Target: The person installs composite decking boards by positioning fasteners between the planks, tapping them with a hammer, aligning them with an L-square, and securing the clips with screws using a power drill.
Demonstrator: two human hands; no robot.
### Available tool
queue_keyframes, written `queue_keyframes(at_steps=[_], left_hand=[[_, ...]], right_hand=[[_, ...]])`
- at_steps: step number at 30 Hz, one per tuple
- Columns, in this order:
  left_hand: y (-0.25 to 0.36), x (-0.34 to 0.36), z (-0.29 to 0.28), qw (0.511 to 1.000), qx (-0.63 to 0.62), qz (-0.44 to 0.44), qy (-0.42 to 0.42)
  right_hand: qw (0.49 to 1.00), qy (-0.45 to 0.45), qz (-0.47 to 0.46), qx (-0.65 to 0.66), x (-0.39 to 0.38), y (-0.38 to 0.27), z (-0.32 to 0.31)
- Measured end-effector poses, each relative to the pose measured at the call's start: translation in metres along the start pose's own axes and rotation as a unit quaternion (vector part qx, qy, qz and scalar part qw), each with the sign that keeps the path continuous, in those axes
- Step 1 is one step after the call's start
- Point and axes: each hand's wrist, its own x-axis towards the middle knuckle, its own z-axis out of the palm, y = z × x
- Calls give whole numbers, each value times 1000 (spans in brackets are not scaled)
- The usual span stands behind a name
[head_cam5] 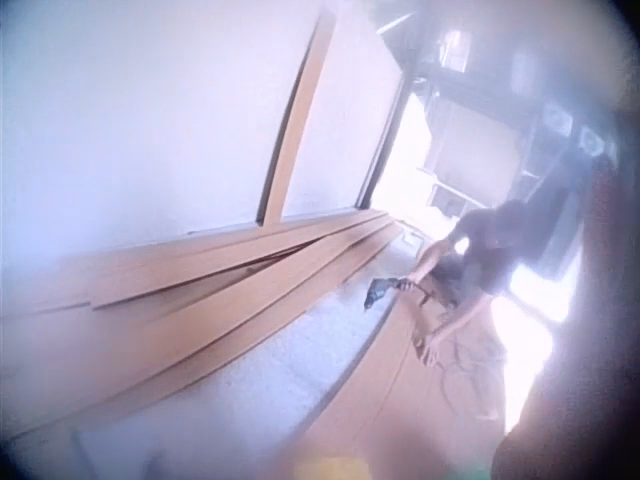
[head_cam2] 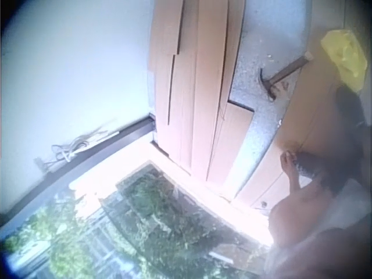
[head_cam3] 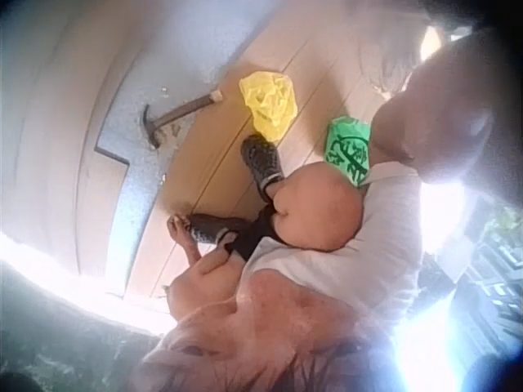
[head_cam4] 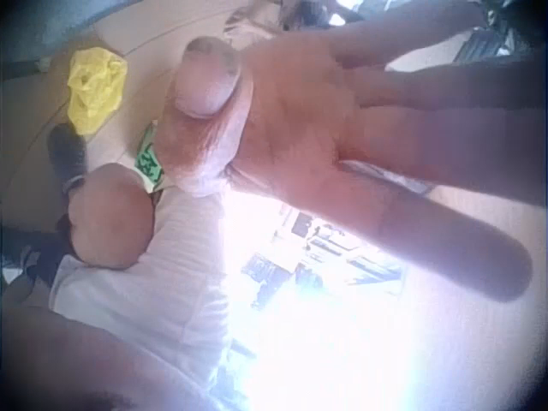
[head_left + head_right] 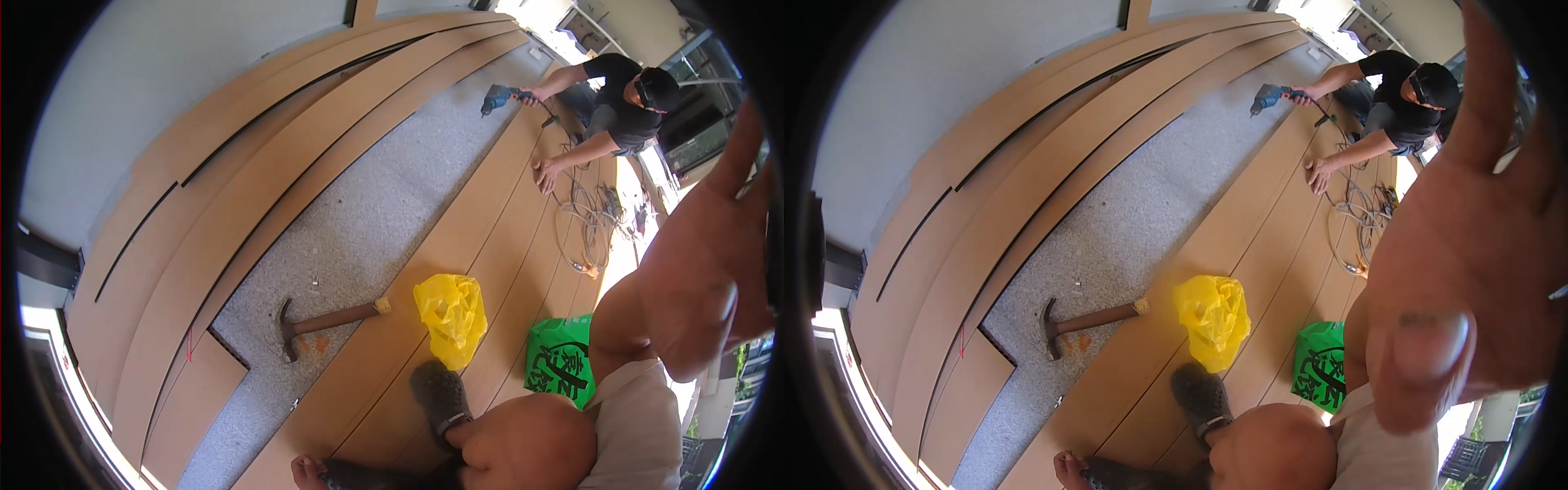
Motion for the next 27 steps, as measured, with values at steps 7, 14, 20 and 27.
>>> queue_keyframes(at_steps=[7, 14, 20, 27], left_hand=[[-8, -7, -34, 999, -39, -13, -1], [25, -16, -38, 1000, -18, -23, 2], [20, -18, -41, 1000, 12, 0, -11], [38, -29, -43, 997, 31, -61, -34]], right_hand=[[771, -126, 604, -156, -280, 42, -12], [682, -248, 647, -233, -425, 65, -34], [707, -311, 589, -238, -443, 138, -1], [729, -445, 494, -164, -466, 239, 115]])
